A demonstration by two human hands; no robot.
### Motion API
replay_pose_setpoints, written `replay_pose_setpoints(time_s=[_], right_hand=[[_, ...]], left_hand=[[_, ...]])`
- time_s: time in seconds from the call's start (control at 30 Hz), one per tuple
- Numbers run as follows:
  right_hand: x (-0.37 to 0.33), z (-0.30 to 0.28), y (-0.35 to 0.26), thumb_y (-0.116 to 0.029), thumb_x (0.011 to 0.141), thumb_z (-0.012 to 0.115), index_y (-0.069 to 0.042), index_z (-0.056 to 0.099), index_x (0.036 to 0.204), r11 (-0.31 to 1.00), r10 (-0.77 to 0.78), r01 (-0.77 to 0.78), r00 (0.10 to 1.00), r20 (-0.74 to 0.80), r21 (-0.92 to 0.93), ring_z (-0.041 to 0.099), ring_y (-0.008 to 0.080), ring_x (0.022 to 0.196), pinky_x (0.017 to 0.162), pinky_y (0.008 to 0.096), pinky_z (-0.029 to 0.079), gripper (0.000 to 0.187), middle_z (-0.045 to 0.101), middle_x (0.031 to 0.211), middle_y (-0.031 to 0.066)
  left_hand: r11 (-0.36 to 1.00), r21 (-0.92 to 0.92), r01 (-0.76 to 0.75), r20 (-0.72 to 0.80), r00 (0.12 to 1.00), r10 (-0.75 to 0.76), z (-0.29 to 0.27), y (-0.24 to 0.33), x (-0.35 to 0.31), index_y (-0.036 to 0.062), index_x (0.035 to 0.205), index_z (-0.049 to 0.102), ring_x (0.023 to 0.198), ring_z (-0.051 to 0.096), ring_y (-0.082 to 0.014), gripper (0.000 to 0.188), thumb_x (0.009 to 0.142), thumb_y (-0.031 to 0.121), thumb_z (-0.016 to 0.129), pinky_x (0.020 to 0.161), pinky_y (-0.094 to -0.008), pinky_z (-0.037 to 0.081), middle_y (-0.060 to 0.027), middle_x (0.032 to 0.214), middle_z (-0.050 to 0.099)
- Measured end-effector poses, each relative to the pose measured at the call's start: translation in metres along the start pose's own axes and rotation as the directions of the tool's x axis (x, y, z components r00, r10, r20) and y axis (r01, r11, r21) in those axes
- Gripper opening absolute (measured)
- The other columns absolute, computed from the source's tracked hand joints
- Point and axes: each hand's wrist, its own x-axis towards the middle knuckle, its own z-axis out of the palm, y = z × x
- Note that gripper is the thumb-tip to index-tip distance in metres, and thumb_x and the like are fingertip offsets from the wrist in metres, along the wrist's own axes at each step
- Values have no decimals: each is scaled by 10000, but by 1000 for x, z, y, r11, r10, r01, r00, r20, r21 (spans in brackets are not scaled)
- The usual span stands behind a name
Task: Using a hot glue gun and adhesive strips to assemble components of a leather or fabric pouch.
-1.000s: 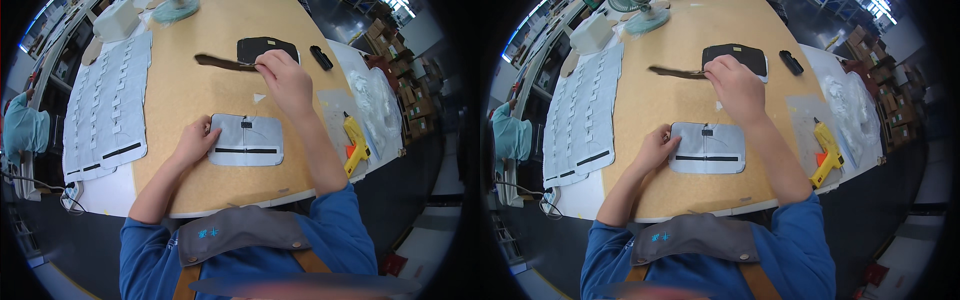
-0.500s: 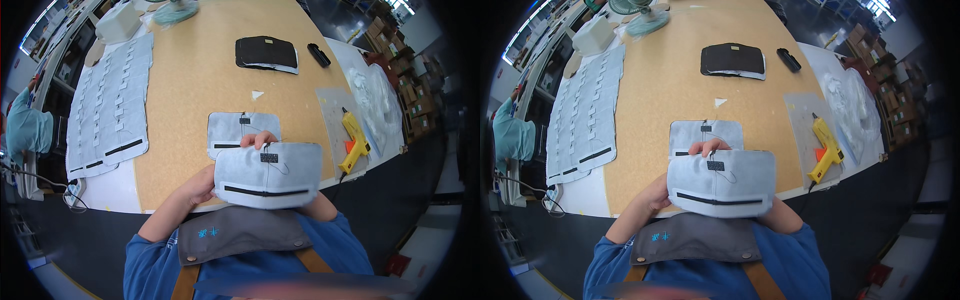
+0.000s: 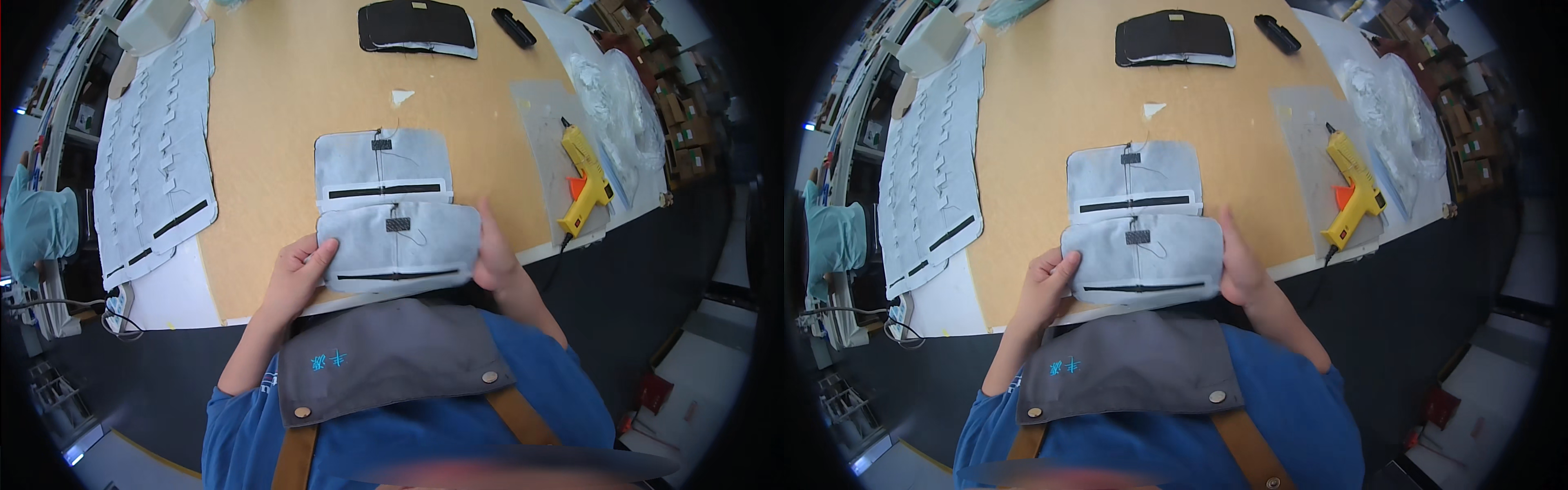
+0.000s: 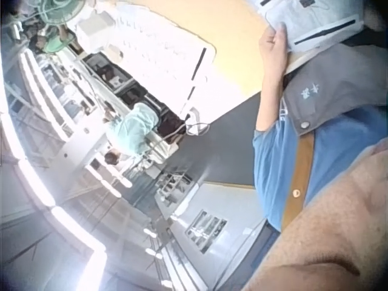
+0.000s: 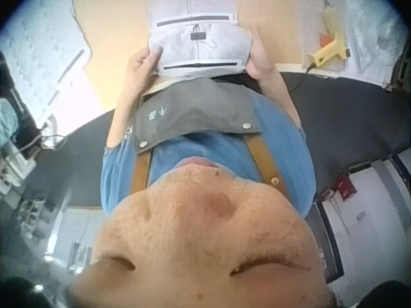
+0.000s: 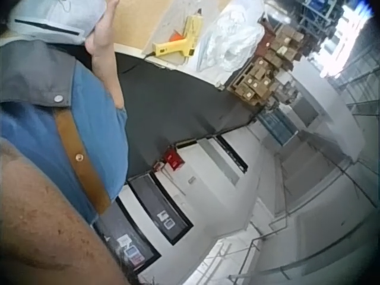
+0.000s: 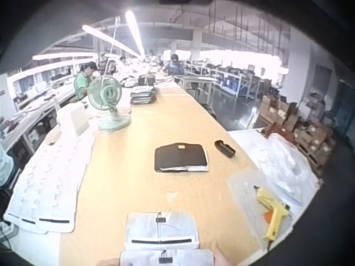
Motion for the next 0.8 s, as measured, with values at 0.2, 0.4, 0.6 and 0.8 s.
replay_pose_setpoints(time_s=[0.2,0.4,0.6,0.8], right_hand=[[-2,-25,3,-292,1006,557,20,541,1297,733,-306,229,952,-11,-640,652,170,1033,858,318,523,427,664,1165,98],[42,9,-22,-199,918,651,-39,593,1242,143,-568,225,816,106,-964,672,243,1001,827,355,512,365,677,1128,150],[54,5,-26,-185,888,661,-107,540,1326,-61,-619,130,773,140,-990,646,353,1013,858,399,509,461,645,1221,150],[62,6,-44,-139,867,662,-133,539,1334,-112,-658,168,726,200,-979,655,330,996,832,380,519,483,647,1230,129]], left_hand=[[978,201,-58,-91,993,78,0,16,20,-21,954,674,698,545,-47,324,986,296,616,615,-239,448,6,774,645],[721,688,-86,-183,940,287,-11,38,58,-23,736,601,533,522,-113,345,912,260,690,506,-301,412,-80,566,540],[512,854,-91,-135,912,387,-5,25,68,16,750,628,558,591,-294,300,875,278,702,533,-382,463,-135,617,602],[433,894,-118,-103,886,453,1,28,84,51,765,624,578,607,-279,286,874,305,696,531,-373,466,-102,629,611]])
